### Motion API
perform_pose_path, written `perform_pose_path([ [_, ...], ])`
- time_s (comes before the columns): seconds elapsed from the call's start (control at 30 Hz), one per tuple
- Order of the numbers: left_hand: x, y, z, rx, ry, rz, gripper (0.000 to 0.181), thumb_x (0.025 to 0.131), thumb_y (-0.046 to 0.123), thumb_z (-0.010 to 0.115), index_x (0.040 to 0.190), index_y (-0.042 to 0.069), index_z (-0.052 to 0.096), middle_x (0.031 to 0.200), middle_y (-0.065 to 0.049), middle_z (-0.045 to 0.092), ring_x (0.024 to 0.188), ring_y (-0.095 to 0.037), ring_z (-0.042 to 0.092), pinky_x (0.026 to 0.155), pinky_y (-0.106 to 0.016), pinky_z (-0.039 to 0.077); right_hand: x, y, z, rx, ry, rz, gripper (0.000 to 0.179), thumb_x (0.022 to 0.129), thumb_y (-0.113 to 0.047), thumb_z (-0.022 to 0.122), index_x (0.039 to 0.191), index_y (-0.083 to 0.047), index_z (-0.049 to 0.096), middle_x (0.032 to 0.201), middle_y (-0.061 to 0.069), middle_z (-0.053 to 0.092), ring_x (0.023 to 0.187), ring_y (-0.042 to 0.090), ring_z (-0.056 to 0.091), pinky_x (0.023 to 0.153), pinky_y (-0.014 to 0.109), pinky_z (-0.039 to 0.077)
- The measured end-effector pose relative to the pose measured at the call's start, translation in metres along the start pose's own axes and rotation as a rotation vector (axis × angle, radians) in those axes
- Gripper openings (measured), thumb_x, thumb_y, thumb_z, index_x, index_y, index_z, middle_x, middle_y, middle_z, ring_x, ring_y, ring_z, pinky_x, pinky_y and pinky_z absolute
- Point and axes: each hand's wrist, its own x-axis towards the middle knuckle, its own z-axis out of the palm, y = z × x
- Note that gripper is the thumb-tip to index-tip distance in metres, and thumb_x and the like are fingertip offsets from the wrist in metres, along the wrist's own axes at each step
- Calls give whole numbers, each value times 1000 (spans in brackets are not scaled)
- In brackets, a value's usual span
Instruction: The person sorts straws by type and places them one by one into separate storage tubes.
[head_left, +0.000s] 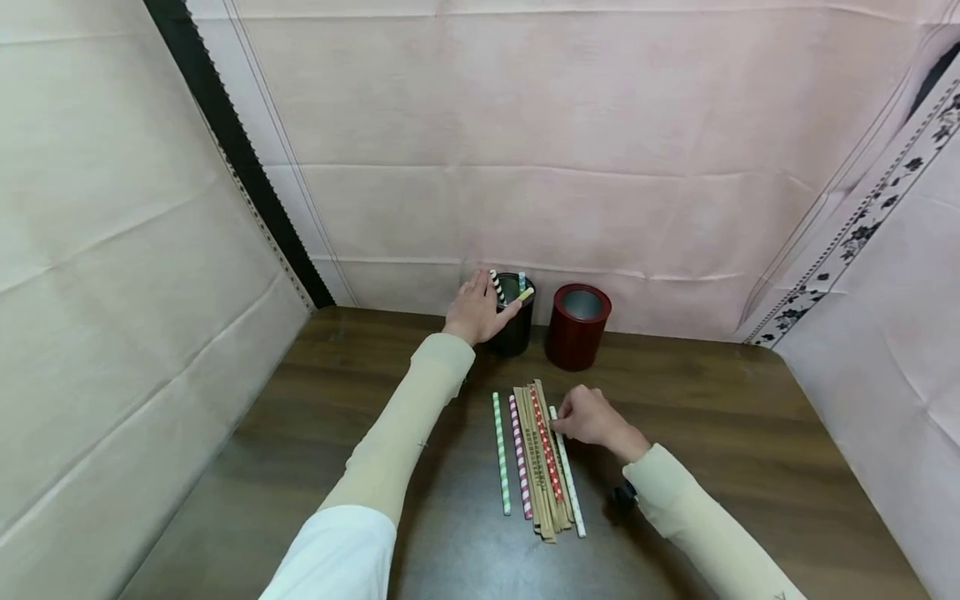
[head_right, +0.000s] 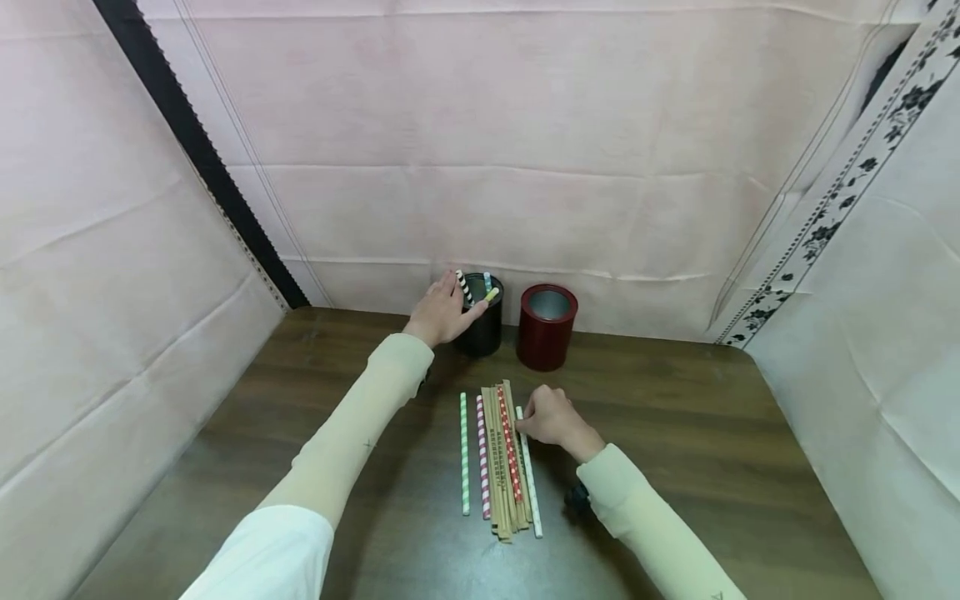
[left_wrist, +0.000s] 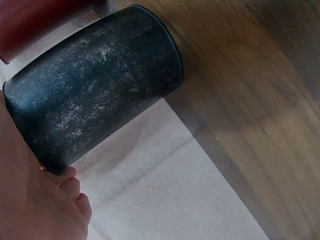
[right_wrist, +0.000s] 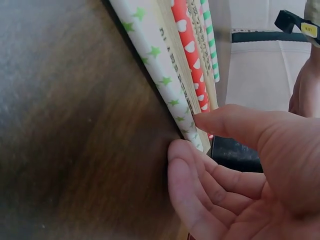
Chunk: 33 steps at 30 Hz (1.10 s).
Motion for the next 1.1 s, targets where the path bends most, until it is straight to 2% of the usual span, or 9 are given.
perform_pose_path([
  [0.27,-7,-17,0,4,16,-29,95,107,72,16,168,0,17,179,-14,10,168,-27,9,136,-38,15,9,-14,-1,-17,-57,5,29,97,-19,78,69,-11,75,64,1,69,58,13,59,53,25,45],
  [0.4,-8,-20,0,6,16,-32,95,107,73,15,168,0,17,179,-14,10,168,-28,9,136,-38,14,10,-18,0,-25,-63,28,30,97,-19,78,68,-10,75,63,2,69,57,14,59,53,25,45],
  [0.63,-5,-17,0,-2,5,-21,96,106,74,14,168,0,15,179,-14,8,168,-27,7,137,-38,14,9,-14,1,-39,-50,59,41,97,-21,77,59,-8,71,54,3,64,49,12,50,51,26,41],
  [0.83,-1,-11,1,3,4,-28,97,106,74,14,168,1,13,179,-13,7,168,-26,6,137,-37,13,8,-10,-4,-34,-46,74,43,97,-24,76,57,-9,70,56,4,67,50,13,55,52,26,44],
  [0.97,1,-6,1,-7,3,1,97,106,74,13,168,0,14,179,-13,7,168,-27,5,137,-38,13,6,-8,-11,-15,-37,89,46,98,-25,75,55,-7,68,58,7,69,50,14,55,52,27,43],
  [1.1,2,-3,1,-16,-5,6,97,106,75,13,168,1,13,180,-13,6,168,-26,4,137,-38,13,3,-11,-23,-2,-12,39,47,99,-24,72,55,-8,67,63,10,72,49,13,51,53,27,42],
])
